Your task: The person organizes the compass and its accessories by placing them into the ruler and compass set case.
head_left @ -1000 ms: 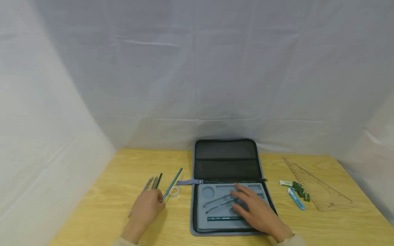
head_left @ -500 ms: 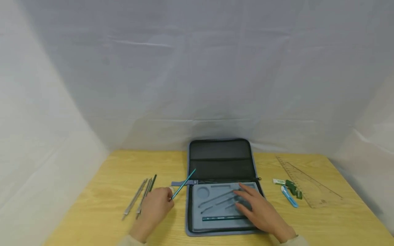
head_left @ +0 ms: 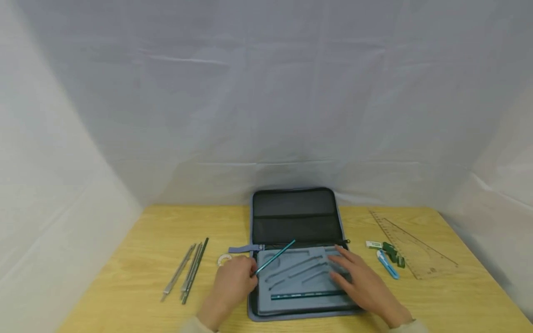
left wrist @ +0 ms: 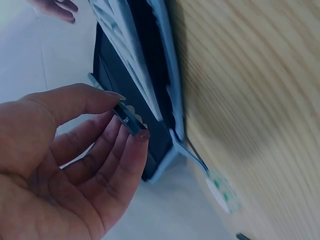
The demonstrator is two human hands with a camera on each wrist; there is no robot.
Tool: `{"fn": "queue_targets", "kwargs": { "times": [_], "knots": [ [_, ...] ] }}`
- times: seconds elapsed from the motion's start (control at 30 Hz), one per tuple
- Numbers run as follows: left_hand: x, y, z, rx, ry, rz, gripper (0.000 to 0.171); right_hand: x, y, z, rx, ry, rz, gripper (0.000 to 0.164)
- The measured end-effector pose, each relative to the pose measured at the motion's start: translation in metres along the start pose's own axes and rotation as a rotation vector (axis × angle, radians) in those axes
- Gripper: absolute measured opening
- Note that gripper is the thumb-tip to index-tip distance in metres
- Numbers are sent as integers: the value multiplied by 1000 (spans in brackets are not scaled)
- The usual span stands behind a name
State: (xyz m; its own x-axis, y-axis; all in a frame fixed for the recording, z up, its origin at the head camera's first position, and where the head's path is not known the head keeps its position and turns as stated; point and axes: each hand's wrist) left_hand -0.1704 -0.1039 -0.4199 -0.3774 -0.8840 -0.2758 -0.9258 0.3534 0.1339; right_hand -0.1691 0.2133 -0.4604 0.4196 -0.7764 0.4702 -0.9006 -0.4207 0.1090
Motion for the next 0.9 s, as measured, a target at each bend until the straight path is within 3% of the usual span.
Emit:
{"fn": "queue_targets", "kwargs": {
  "times": [0.23,0.5,0.77,0.9],
  "knots": [
    [-17,6,6,51,-12,70,10,-6,-6,-5,-5,26,56,44],
    [-34,7,17,34,26,167,11,-14,-9,-9,-61,-16,57,41],
    [-44,4,22,81,16,240,17,-16,-13,-8,-58,-11,53,43],
    [-49,6,25,138,14,290,17,-17,-16,-7,-52,-8,65,43]
  ]
}}
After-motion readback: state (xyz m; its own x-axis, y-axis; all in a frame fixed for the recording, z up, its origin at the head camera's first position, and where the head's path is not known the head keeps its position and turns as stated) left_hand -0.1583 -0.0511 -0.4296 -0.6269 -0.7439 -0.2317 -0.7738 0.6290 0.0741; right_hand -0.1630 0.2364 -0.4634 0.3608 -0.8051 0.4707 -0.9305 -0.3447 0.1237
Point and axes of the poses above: each hand's wrist, its own y-axis towards the middle knuckle, its own z-axis out of the palm, x = y × z, and after that the axes turned 6 degrees about x, right-handed
